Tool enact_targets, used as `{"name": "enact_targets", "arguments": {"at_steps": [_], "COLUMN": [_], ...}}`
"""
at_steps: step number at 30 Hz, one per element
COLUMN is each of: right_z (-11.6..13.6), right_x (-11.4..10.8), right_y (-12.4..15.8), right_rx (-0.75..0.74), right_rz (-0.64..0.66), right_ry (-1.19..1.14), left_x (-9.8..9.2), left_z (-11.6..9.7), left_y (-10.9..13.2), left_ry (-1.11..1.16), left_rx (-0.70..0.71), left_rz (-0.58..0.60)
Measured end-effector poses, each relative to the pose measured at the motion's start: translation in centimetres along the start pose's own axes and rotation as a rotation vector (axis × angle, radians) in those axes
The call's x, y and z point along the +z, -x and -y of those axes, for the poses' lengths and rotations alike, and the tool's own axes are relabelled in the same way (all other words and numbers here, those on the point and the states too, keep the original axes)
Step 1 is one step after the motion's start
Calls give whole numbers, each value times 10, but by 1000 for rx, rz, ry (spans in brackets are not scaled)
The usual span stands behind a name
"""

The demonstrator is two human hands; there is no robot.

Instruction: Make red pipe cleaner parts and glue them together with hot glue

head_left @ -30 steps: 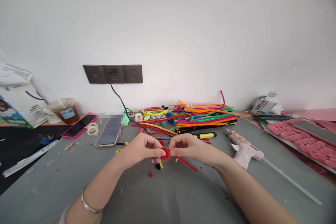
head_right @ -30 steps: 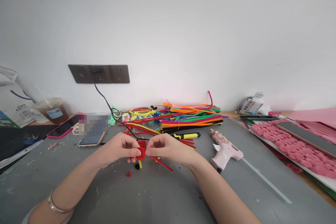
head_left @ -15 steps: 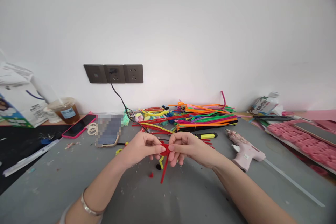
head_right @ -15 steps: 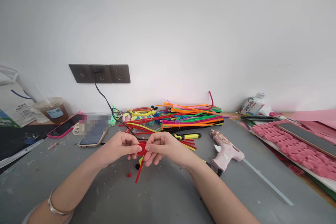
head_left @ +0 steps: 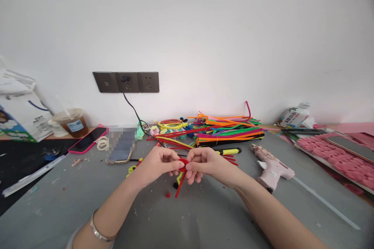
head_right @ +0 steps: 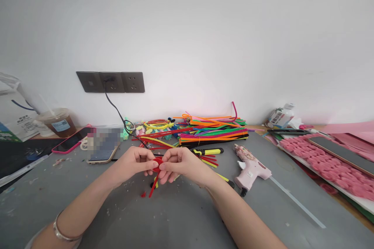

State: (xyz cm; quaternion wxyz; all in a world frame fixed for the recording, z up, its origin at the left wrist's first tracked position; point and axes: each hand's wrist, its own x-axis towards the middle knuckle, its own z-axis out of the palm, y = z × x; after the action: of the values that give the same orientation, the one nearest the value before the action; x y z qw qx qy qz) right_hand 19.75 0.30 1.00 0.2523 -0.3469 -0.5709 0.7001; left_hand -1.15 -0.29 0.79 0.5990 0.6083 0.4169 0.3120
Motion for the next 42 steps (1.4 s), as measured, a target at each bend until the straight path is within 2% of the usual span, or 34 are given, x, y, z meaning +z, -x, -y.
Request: {"name": "enact_targets", "arguments": {"at_steps": [6, 11, 16, 24, 34, 38, 42], "right_z": [0, -1, -1, -4, -11, -13, -9], "right_x": [1, 1, 2, 2, 14, 13, 10], "right_y": [0, -2, -3, -3, -11, -12, -10], "right_rx": [-50, -88, -74, -21, -202, -222, -251], "right_rz": [-39, -85, -71, 3, -199, -206, -236], "right_ry": [33, -17, -110, -271, -148, -120, -153], "left_x": [-1, 4, 8, 8, 10, 10, 12], "left_z": [3, 3, 1, -5, -2, 0, -2], "left_y": [0, -1, 0, 4, 1, 0, 1], "left_ry": [95, 244, 337, 194, 14, 0, 101], "left_rx": [52, 5, 15, 46, 160, 180, 115], "left_rz": [-25, -39, -86, -138, -256, -223, -152]}}
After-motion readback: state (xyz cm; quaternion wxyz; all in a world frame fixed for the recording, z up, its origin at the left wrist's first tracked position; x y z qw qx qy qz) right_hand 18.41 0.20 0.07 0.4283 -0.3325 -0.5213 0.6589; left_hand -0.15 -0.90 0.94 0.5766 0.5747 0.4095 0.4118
